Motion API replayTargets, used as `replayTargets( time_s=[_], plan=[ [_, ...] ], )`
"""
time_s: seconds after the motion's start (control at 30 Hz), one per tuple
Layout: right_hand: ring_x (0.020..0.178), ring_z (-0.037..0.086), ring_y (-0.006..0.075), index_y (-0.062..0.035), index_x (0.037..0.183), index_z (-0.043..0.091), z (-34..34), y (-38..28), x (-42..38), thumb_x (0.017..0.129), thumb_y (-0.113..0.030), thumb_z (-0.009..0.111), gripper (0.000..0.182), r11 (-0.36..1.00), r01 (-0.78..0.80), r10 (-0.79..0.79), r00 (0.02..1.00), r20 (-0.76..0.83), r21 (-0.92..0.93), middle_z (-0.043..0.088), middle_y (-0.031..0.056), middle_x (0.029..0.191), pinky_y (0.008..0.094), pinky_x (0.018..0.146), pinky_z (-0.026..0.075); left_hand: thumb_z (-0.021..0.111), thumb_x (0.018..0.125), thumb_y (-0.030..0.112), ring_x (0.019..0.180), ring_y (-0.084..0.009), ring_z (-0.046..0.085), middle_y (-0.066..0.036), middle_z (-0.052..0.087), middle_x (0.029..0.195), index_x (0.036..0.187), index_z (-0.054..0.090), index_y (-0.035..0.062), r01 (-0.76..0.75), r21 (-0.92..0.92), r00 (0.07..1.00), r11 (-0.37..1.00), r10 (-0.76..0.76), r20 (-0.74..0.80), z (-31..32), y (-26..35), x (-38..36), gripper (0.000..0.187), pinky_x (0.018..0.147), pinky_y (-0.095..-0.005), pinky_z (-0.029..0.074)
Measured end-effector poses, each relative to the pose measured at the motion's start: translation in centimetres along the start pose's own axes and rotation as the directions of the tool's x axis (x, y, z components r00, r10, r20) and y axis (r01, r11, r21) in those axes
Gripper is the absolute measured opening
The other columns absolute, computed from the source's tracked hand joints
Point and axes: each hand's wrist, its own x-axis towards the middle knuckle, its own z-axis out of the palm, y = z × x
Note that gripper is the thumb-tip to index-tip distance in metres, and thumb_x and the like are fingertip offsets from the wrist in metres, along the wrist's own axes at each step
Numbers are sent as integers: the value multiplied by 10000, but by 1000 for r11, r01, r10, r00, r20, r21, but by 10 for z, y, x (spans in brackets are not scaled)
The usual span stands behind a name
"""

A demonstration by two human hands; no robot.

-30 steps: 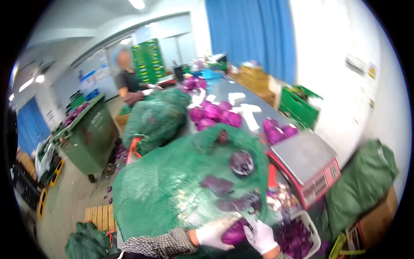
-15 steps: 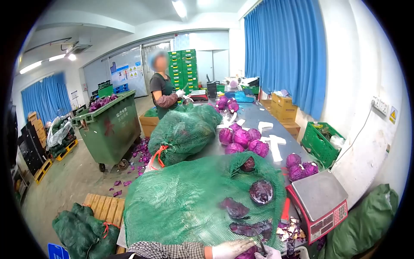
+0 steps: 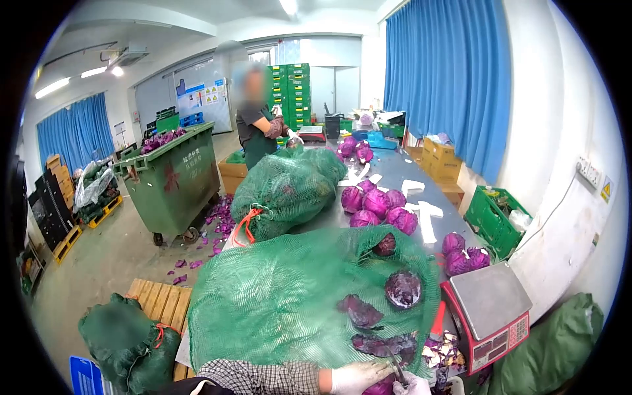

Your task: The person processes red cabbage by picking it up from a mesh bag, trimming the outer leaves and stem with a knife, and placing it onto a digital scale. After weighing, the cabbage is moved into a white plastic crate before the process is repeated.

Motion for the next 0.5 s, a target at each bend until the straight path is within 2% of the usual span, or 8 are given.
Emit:
replayTargets(
  time_s=[0.03,0.17,0.3,0.37,0.4,0.43,0.47,0.5],
  plan=[
    [743,658,232,-17,1120,647,2,-1,-1,841,-108,628,294,994,95,-98,993,-67,-47,685,177,855,332,696,510,808,510,460,1277,-432,422,-325,386,1384,1389,327,-49,-1,-7,1000,1000,1,7,-3,2,1,1123,1070,-449,364],
    [596,583,338,-19,992,655,17,11,1,864,-147,572,199,989,33,-66,970,-233,-144,595,198,689,402,578,474,826,496,444,1273,-436,424,-325,374,1394,1411,296,-38,10,-45,998,999,-7,59,-17,11,-2,1162,1067,-453,365],
    [566,566,299,-21,973,647,12,-7,-1,862,-132,594,166,994,26,-48,979,-200,-110,588,176,672,390,565,460,834,489,441,1278,-438,417,-315,340,1425,1431,268,-27,-35,-42,999,998,34,-24,-5,4,-9,1194,1071,-451,360],
    [552,553,290,-17,955,647,12,-9,0,861,-127,601,152,988,138,-150,961,-231,-67,577,175,664,388,556,449,821,525,441,1321,-427,371,-301,310,1453,1439,260,-20,-105,-96,992,990,98,-74,-3,-1,-11,1167,1096,-446,333],
    [546,546,286,-15,946,646,11,-10,-3,861,-125,605,145,982,184,-190,950,-247,-47,572,175,661,387,551,444,801,555,424,1302,-432,393,-313,325,1436,1443,245,-28,-37,-57,999,998,37,-1,-12,3,-10,1141,1086,-439,348],
    [550,557,203,-12,1075,626,15,12,-6,902,-145,598,220,982,162,-177,968,-176,-95,627,137,741,314,537,450,780,584,407,1284,-436,416,-326,340,1420,1447,231,-36,22,-19,997,1000,-20,72,-19,9,-8,1115,1077,-431,364],
    [732,588,408,-2,948,630,6,-11,-2,799,-129,612,197,997,72,-75,987,-145,-27,624,197,810,393,648,486,760,614,391,1266,-441,438,-339,355,1404,1452,216,-45,70,21,987,997,-72,143,-19,15,-7,1090,1067,-424,380],
    [709,579,415,3,914,621,9,-8,0,801,-137,615,180,974,156,-190,959,-212,-167,608,202,774,398,630,478,772,588,376,1252,-444,447,-343,364,1393,1451,221,-42,18,20,1000,1000,-19,23,-8,9,-8,1105,1065,-426,381]
  ],
)
